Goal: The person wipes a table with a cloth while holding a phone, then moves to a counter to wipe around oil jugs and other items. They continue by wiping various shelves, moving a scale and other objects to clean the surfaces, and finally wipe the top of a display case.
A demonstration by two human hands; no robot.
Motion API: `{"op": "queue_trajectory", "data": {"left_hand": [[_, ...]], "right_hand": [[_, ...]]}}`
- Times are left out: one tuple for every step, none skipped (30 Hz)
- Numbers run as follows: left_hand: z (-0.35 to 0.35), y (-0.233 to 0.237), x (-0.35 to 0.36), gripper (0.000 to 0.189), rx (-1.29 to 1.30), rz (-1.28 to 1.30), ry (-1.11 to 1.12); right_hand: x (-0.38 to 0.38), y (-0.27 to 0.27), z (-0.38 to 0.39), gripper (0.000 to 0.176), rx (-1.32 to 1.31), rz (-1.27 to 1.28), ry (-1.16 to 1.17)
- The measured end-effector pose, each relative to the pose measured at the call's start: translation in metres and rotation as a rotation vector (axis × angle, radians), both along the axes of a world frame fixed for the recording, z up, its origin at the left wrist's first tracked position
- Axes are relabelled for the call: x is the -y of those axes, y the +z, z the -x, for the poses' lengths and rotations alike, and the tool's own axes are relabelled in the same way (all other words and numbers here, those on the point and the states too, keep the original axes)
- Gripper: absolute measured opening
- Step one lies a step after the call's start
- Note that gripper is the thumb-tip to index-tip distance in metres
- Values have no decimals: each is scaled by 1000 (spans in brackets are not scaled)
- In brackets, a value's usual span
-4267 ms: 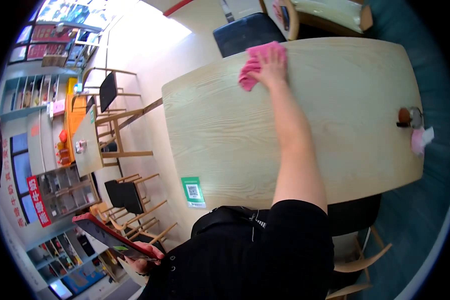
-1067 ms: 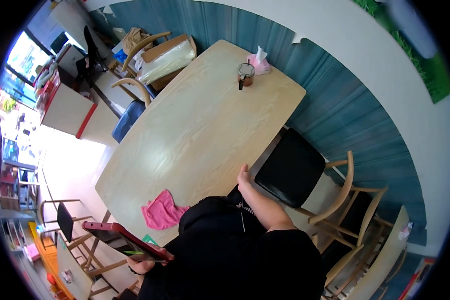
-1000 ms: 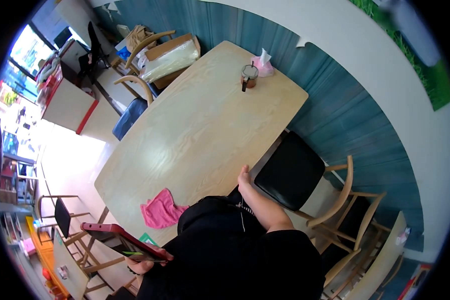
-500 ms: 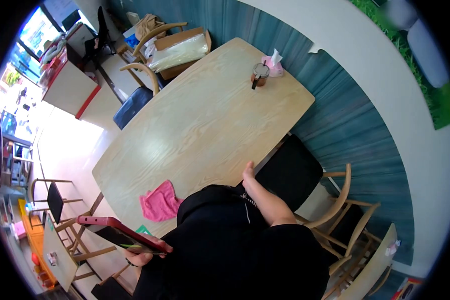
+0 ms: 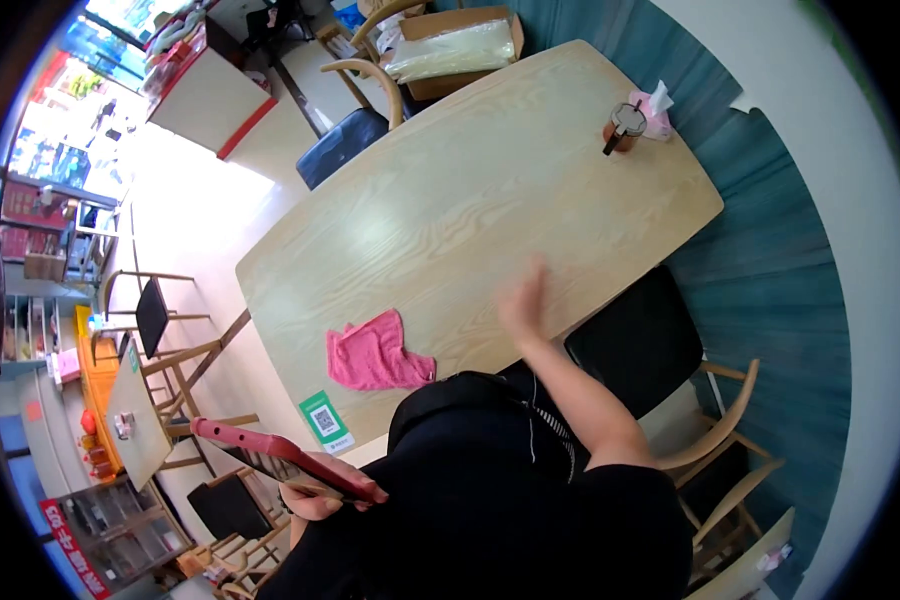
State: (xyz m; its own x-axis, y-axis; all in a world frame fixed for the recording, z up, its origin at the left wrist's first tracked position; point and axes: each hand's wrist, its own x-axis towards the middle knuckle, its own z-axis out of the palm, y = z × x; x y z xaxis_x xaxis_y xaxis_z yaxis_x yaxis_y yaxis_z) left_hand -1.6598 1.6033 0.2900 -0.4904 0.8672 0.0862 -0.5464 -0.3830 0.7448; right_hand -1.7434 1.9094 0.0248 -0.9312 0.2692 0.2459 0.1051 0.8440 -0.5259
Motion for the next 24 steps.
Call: {"op": "queue_trajectory", "data": {"left_hand": [[-8,-1,4,42,55,35,81],[-13,-1,9,44,107,71,155],[-13,-1,15,46,116,137,126],[-15,-3,16,48,145,117,166],[-15,-1,16,48,102,144,175],[-14,2,16,49,59,168,187],[-17,11,7,44,91,188,291],[-16,20,0,44,83,188,268],[-15,30,-7,38,35,374,345],[-14,36,-11,38,-13,564,427],[-14,37,-13,38,-8,575,420],[-14,35,-16,38,-23,557,466],[-12,33,-21,39,-40,537,516],[-9,32,-28,39,-36,544,523],[-6,32,-38,39,-46,538,536],[-1,31,-47,38,-54,532,545],[5,31,-56,38,-44,541,542],[12,32,-66,38,-9,485,505],[20,33,-75,37,23,429,467],[28,30,-82,37,32,442,462],[36,27,-86,34,44,345,361],[44,25,-91,35,54,241,259],[51,28,-99,36,52,289,233],[56,29,-110,36,58,292,226]], "right_hand": [[44,-13,5,36,-73,293,36],[73,1,13,26,503,504,391],[116,34,18,22,363,354,659],[145,10,15,25,-24,311,996],[185,-23,5,31,-66,297,1031],[196,-6,-2,45,41,-91,1232],[208,-7,-8,52,159,-180,1307],[214,-10,-9,60,285,-264,1382],[212,-17,-6,60,284,-258,1365],[212,-26,-3,60,238,-284,1395],[213,-35,-3,61,193,-306,1431],[207,-42,1,61,195,-298,1434],[192,-48,13,60,171,-290,1390],[177,-54,26,58,147,-280,1348],[156,-54,40,57,140,-286,1289],[130,-51,55,55,137,-290,1227],[106,-50,68,55,142,-269,1147],[80,-49,79,55,149,-247,1065],[55,-46,90,55,156,-242,994],[31,-44,97,55,164,-232,921],[7,-38,99,55,175,-255,874],[-20,-31,101,55,185,-286,824],[-46,-28,103,56,217,-323,763],[-70,-25,102,56,250,-358,704]]}}
